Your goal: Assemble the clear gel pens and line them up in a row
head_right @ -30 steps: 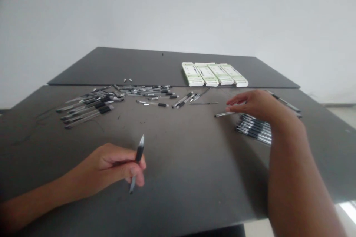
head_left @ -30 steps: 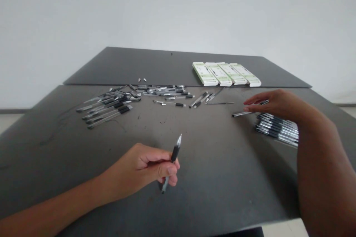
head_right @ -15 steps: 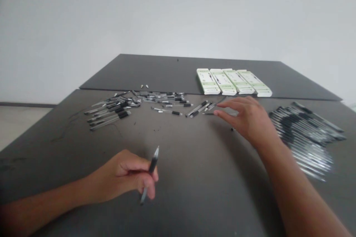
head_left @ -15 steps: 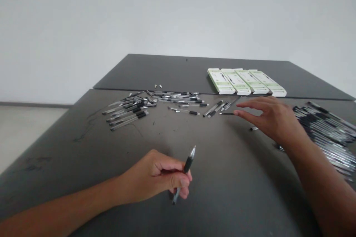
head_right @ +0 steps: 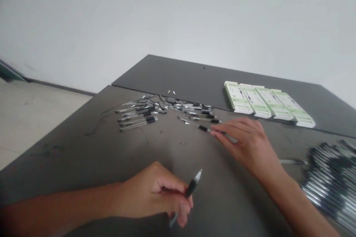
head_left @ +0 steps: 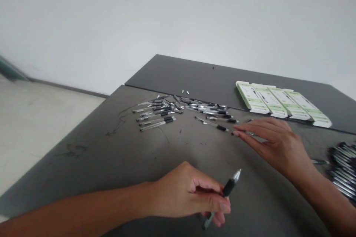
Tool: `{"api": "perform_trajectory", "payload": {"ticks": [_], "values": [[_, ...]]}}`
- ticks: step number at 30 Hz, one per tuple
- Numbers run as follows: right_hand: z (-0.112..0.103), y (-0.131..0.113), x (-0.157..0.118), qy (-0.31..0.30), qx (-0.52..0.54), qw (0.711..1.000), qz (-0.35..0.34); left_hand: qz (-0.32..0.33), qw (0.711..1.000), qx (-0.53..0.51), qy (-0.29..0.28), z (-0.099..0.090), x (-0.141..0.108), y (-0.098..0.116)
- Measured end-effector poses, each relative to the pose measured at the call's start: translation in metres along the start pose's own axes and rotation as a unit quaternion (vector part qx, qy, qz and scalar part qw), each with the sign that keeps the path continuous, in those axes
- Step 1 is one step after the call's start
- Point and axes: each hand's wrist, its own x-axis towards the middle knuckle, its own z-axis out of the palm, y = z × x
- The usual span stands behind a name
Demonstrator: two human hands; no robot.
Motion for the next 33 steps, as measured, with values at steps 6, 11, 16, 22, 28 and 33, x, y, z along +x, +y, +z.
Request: {"api": "perform_trajectory", "payload": {"ticks": [6,11,16,22,28,33], "values": [[0.015,0.000,0.081,-0.158,0.049,0.986,0.014,0.009,1.000,-0.025,-0.006,0.000,0.001,-0.007],[0.029,-0.001,0.094,-0.248,0.051,0.966,0.055,0.030,0.999,-0.033,-0.021,-0.001,0.001,-0.007],[0.033,-0.005,0.086,-0.284,0.056,0.955,0.066,0.042,0.998,0.020,-0.037,-0.003,-0.001,-0.002],[0.036,-0.011,0.089,-0.282,0.051,0.955,0.082,0.061,0.996,0.061,-0.037,-0.006,-0.002,-0.005],[0.031,-0.016,0.092,-0.307,0.057,0.947,0.071,0.086,0.993,0.074,-0.040,-0.010,-0.001,-0.016],[0.031,-0.015,0.089,-0.267,0.081,0.960,0.002,0.087,0.993,0.070,-0.044,-0.009,0.000,-0.019]]}}
